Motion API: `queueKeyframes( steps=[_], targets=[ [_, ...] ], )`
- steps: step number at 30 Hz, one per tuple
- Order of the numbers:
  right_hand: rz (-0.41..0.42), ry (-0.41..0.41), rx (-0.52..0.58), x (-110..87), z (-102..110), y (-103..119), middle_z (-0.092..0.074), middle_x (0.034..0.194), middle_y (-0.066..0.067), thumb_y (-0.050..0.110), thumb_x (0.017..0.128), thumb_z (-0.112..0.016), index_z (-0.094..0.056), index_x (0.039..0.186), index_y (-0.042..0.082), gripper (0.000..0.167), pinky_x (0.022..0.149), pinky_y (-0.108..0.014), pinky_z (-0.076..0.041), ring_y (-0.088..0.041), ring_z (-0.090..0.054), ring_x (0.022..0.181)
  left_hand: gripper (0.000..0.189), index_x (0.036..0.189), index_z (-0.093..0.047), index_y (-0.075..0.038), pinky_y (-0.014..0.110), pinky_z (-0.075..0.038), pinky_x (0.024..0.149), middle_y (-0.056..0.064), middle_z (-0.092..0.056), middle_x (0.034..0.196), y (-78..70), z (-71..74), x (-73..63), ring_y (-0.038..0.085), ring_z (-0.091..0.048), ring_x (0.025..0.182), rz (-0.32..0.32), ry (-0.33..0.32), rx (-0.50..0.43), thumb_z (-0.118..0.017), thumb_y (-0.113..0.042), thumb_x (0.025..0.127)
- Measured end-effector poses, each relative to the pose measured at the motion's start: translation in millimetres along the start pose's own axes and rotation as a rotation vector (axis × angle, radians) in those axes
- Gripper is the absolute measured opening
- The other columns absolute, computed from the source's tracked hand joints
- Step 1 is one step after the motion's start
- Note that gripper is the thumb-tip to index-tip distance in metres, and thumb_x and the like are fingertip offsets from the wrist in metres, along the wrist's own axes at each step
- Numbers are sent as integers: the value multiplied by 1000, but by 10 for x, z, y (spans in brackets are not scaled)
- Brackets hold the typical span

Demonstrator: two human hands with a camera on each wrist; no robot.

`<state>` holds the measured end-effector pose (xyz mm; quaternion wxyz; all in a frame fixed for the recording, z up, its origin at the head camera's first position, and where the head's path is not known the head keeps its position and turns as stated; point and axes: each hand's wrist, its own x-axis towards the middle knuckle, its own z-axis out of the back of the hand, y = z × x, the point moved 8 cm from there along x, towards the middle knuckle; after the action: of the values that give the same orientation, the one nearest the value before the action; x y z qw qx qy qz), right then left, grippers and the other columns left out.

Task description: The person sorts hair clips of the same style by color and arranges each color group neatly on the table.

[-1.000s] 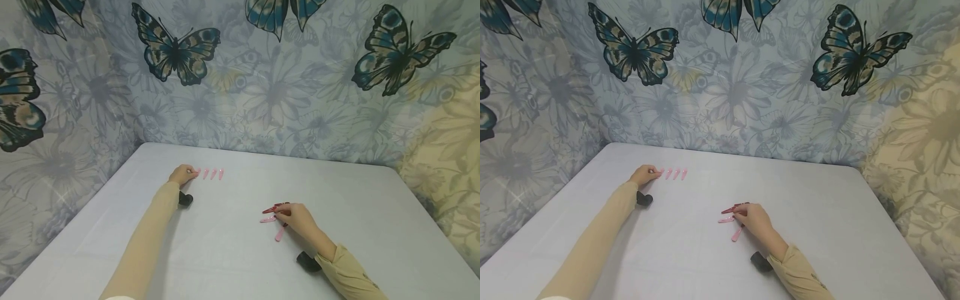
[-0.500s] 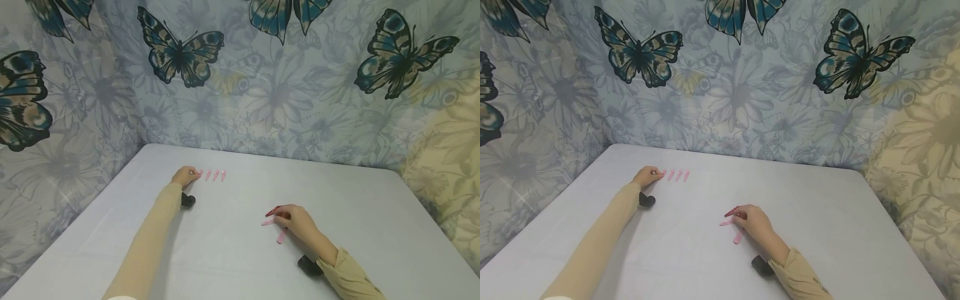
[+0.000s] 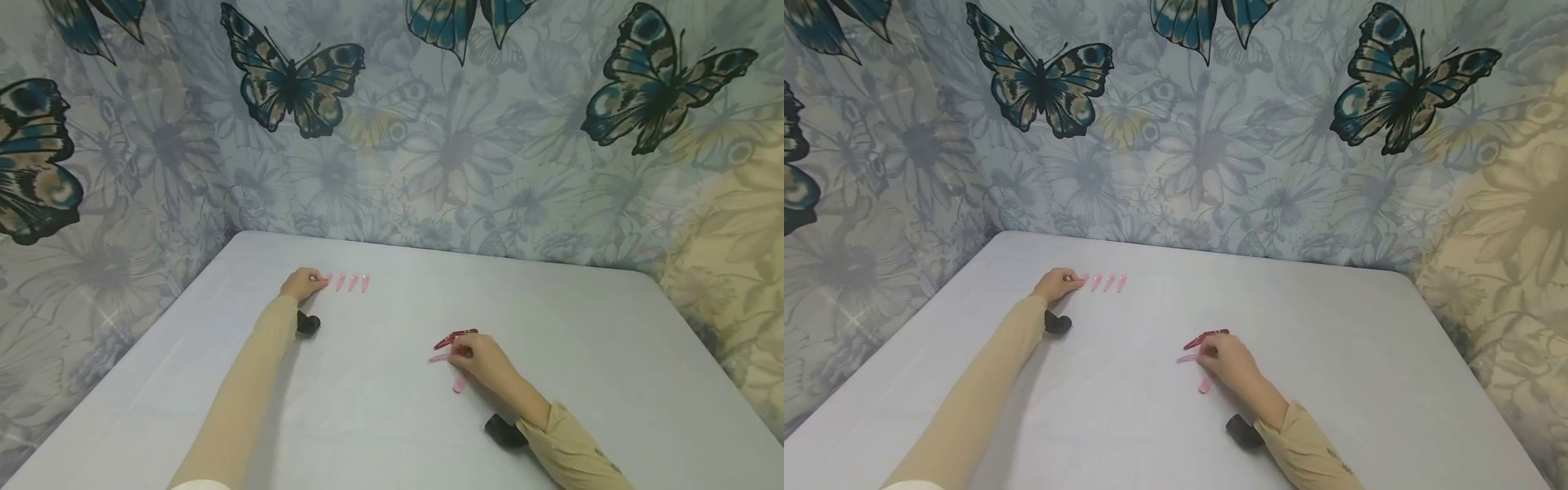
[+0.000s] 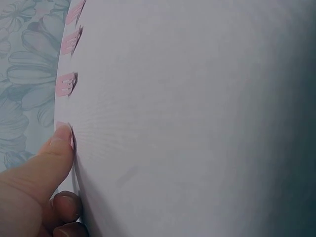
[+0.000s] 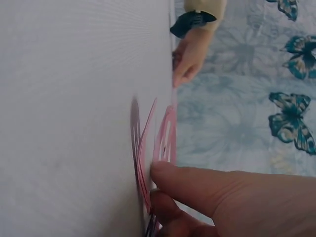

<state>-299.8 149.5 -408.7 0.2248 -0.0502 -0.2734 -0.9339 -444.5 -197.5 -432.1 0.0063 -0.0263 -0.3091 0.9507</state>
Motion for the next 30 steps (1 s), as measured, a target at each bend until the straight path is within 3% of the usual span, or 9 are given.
queueKeyframes(
  steps=[4,8,15,25,30],
  targets=[
    [0,12,43,6,3,19,-57,67,6,4,81,-74,-60,70,11,20,63,-20,-38,-3,-42,67,26,91,-66,0,41,-42,83,19,-66,106,3,2,1,27,-51,87,-2,1,-7,-63,-26,94],
    [-28,5,166,7,11,-11,-56,69,3,1,84,-70,-56,73,9,20,62,-19,-37,-3,-42,68,26,91,-66,-2,38,-41,80,18,-66,108,36,-23,16,26,-51,87,5,19,-16,-63,-28,95],
    [-140,26,394,3,-9,-114,-66,74,-6,-2,83,-65,-64,88,-1,5,57,-19,-40,-1,-48,65,26,91,-67,-2,39,-42,83,18,-66,110,51,-36,26,26,-51,88,5,8,-37,-64,-28,94],
    [-111,76,405,27,-65,-108,-73,92,-13,11,92,-65,-73,104,1,17,69,-21,-43,-3,-51,74,26,93,-67,-1,47,-43,94,21,-65,121,70,-13,21,32,-56,100,12,-5,-30,-63,-27,95],
    [-135,74,378,21,-45,-111,-71,85,-11,7,91,-65,-68,109,-5,21,69,-21,-44,-8,-52,79,25,92,-67,-1,48,-43,96,22,-64,124,25,-9,0,33,-56,101,4,-8,-20,-63,-25,95]
  ],
)
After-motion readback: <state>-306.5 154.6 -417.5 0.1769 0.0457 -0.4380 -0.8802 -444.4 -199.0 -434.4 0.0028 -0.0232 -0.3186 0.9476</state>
